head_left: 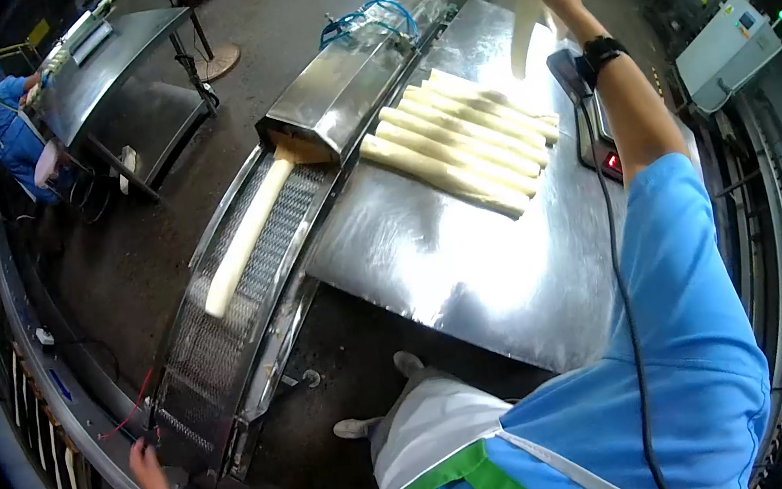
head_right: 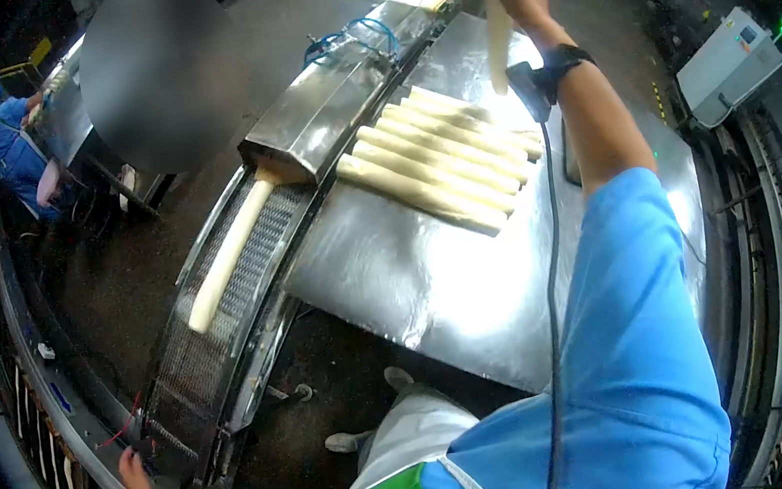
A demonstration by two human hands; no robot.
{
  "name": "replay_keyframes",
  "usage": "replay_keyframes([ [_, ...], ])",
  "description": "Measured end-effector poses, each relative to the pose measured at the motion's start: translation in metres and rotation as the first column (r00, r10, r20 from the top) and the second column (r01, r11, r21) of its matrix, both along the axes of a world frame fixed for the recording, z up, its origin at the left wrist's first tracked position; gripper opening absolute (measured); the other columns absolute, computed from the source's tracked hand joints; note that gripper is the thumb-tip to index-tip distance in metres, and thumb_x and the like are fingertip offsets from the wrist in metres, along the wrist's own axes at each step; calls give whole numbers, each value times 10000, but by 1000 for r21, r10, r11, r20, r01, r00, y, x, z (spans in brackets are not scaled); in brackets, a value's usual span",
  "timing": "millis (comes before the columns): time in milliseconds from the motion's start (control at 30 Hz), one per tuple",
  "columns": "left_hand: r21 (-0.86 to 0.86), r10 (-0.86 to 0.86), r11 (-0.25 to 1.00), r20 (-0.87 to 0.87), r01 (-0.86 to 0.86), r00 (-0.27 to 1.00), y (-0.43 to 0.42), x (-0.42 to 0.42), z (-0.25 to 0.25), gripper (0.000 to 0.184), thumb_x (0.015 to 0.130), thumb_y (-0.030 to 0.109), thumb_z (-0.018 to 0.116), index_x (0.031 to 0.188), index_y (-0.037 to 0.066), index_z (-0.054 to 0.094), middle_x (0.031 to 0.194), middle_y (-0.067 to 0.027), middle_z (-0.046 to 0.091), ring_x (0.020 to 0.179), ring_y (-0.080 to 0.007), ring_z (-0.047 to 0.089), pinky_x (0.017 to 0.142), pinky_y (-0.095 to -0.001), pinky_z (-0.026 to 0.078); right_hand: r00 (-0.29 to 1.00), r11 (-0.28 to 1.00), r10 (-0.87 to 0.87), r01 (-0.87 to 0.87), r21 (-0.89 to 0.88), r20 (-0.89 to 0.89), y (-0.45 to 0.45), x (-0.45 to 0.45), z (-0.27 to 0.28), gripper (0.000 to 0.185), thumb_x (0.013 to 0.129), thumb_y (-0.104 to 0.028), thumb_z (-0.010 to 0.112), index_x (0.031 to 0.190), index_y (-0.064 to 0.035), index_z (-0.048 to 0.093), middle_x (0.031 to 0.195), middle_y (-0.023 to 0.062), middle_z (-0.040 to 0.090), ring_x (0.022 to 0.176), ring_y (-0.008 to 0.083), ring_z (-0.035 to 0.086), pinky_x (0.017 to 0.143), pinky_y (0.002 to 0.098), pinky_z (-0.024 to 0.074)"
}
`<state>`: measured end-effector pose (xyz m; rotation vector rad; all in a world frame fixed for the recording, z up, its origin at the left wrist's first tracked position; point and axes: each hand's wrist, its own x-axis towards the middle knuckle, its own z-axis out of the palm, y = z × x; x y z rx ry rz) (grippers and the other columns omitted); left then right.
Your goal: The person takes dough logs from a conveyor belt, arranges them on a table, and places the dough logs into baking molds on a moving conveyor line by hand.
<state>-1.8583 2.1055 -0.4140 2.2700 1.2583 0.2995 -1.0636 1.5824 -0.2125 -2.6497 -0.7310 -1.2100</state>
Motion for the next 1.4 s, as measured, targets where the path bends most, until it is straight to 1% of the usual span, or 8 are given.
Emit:
replay_keyframes([
  [200,237,-263,918,-237,318,935,-92,215,-34,453,741,174,528,1158,55,395,1242,-158,324,1157,-310,280,944,-368,239,797,894,-445,364,-261,-409,-98,72,-155,310,722,-194,535,1031,-191,521,1178,83,402,1002,326,460,816,469,368],
  [300,294,-271,884,-313,364,910,-95,258,-54,479,741,193,533,1173,55,378,1233,-156,339,1148,-311,294,937,-373,247,673,933,-337,145,-329,-659,-112,58,-207,219,746,-186,439,863,-78,589,793,146,586,784,298,558,635,397,435],
  [400,164,-314,921,-229,355,921,-80,279,-66,491,734,193,548,1165,28,380,1165,-163,422,1090,-311,378,906,-375,291,683,955,291,-247,164,-670,-136,87,-286,256,792,-213,409,913,-57,571,865,174,573,823,275,538,686,366,419],
  [600,227,-347,890,-228,396,910,-68,295,-72,437,620,223,650,1000,57,513,979,-129,530,913,-287,500,766,-345,406,726,955,57,-240,-176,-685,-138,66,-340,392,814,-306,463,1108,-48,457,995,82,508,853,191,495,738,298,397],
  [833,-433,-128,878,200,205,971,-92,268,-7,421,662,283,564,963,-11,544,844,-122,570,749,-218,537,671,-314,424,681,921,5,-288,-262,-732,-46,-26,-349,402,813,-308,464,1121,-50,445,1019,79,497,883,190,482,759,299,386],
  [1100,-781,766,573,618,248,177,-134,155,90,384,694,263,568,978,17,484,794,-147,561,605,-238,573,531,-349,493,633,880,104,-418,-226,-768,54,-94,-304,415,812,-311,466,1136,-53,432,1047,76,483,917,189,467,783,300,374],
  [1233,-470,462,883,864,9,-202,-146,45,142,476,743,223,516,1097,-56,367,888,-197,537,674,-223,585,592,-304,518,571,869,194,-477,-129,-798,102,-128,-263,422,812,-312,467,1143,-55,425,1061,74,477,934,188,460,795,300,368],
  [1400,-361,200,816,909,-452,-365,-123,-91,161,430,745,196,508,1087,6,328,875,-167,490,692,-261,580,559,-345,502,433,861,330,-502,79,-839,157,-170,-201,430,811,-314,468,1152,-57,417,1078,72,468,955,188,451,810,300,360],
])
